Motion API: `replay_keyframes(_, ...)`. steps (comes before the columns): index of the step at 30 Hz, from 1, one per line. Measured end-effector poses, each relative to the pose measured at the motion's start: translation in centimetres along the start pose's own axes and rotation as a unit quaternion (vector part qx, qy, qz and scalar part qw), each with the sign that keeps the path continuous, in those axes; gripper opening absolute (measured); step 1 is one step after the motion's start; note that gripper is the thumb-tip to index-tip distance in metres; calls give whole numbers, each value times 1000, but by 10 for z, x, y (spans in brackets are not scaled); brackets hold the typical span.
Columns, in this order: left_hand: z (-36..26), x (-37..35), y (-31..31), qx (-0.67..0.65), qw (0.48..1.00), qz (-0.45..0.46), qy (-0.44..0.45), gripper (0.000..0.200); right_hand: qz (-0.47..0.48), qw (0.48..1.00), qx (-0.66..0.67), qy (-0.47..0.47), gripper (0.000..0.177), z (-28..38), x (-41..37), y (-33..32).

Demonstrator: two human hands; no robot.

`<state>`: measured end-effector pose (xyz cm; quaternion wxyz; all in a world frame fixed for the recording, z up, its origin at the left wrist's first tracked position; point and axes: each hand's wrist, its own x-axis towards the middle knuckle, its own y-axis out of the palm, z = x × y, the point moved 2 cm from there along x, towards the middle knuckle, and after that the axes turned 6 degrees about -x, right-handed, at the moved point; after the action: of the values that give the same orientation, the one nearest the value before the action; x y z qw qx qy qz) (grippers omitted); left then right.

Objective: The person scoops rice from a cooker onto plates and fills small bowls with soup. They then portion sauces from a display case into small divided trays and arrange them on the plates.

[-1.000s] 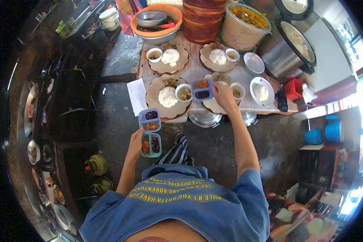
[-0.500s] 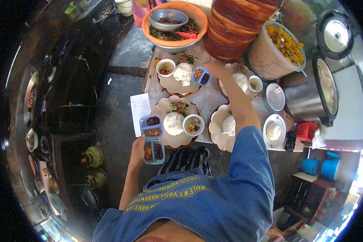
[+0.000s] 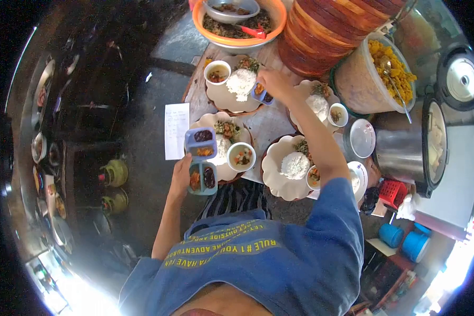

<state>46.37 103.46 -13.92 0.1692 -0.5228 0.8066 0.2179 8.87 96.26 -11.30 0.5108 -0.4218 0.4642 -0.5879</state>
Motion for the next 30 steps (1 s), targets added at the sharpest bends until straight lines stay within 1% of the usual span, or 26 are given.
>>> replay_keyframes(1,8,6,3,-2,1000,-8,-2,39,-27,991,114,-61,23,13,-9,7)
replay_keyframes(2,14,11,6,11,1000,-7,29,39,-53,966,226,-118,23,26,-21,14)
replay_keyframes(3,16,13,10,23,998,-3,59,39,0,960,258,-108,23,48,-36,10)
replay_keyframes(4,15,16,16,28,998,5,48,38,52,952,286,-95,23,69,-52,6)
replay_keyframes(6,16,18,26,32,998,8,58,38,89,932,346,-64,25,88,-75,18)
replay_keyframes(7,16,19,31,38,997,9,71,38,88,934,342,-58,25,93,-84,20)
replay_keyframes(8,13,18,36,35,996,37,74,38,68,922,379,-45,24,96,-92,22)
replay_keyframes(9,11,17,43,33,996,44,73,38,49,908,415,-34,23,96,-97,24)
replay_keyframes(10,3,11,50,62,994,37,82,38,33,908,418,-10,23,95,-102,25)
replay_keyframes(11,-1,8,56,92,991,29,90,39,33,908,417,-5,23,89,-107,23)
replay_keyframes(12,-2,7,61,92,991,32,89,39,52,907,417,21,22,81,-110,21)
replay_keyframes(13,-3,6,66,90,988,57,108,40,72,904,418,45,21,74,-112,17)
replay_keyframes(14,-3,5,69,89,985,79,126,40,49,922,381,41,19,58,-111,12)
replay_keyframes(15,-1,3,70,88,985,77,126,40,26,931,360,57,17,33,-109,15)
replay_keyframes(17,3,0,69,-9,996,56,69,40,22,954,289,75,17,-3,-102,-19)
replay_keyframes(18,6,0,65,-11,996,54,69,40,19,971,236,47,17,-34,-93,-22)
replay_keyframes(19,10,0,58,-17,997,9,71,38,15,983,180,18,17,-65,-81,-24)
replay_keyframes(20,15,0,51,-25,996,-35,73,36,13,985,169,36,19,-90,-73,-26)
replay_keyframes(21,20,1,44,-28,996,-38,75,36,10,986,159,54,20,-111,-65,-28)
replay_keyframes(22,26,2,35,-50,994,-58,72,34,11,986,158,50,20,-128,-58,-25)
replay_keyframes(23,29,2,27,-70,992,-80,70,33,18,993,103,53,21,-144,-50,-18)
replay_keyframes(24,27,0,22,-82,991,-78,77,31,24,997,48,56,23,-158,-41,-10)
replay_keyframes(25,30,1,16,-83,990,-84,78,31,25,997,48,50,23,-171,-33,2)
replay_keyframes(27,35,2,4,-122,982,-111,93,32,62,997,53,-2,25,-190,-17,28)
replay_keyframes(28,33,1,1,-110,982,-109,107,32,63,996,55,-9,25,-192,-13,33)
replay_keyframes(30,33,4,-4,-102,979,-132,120,32,179,981,69,8,25,-196,-5,48)
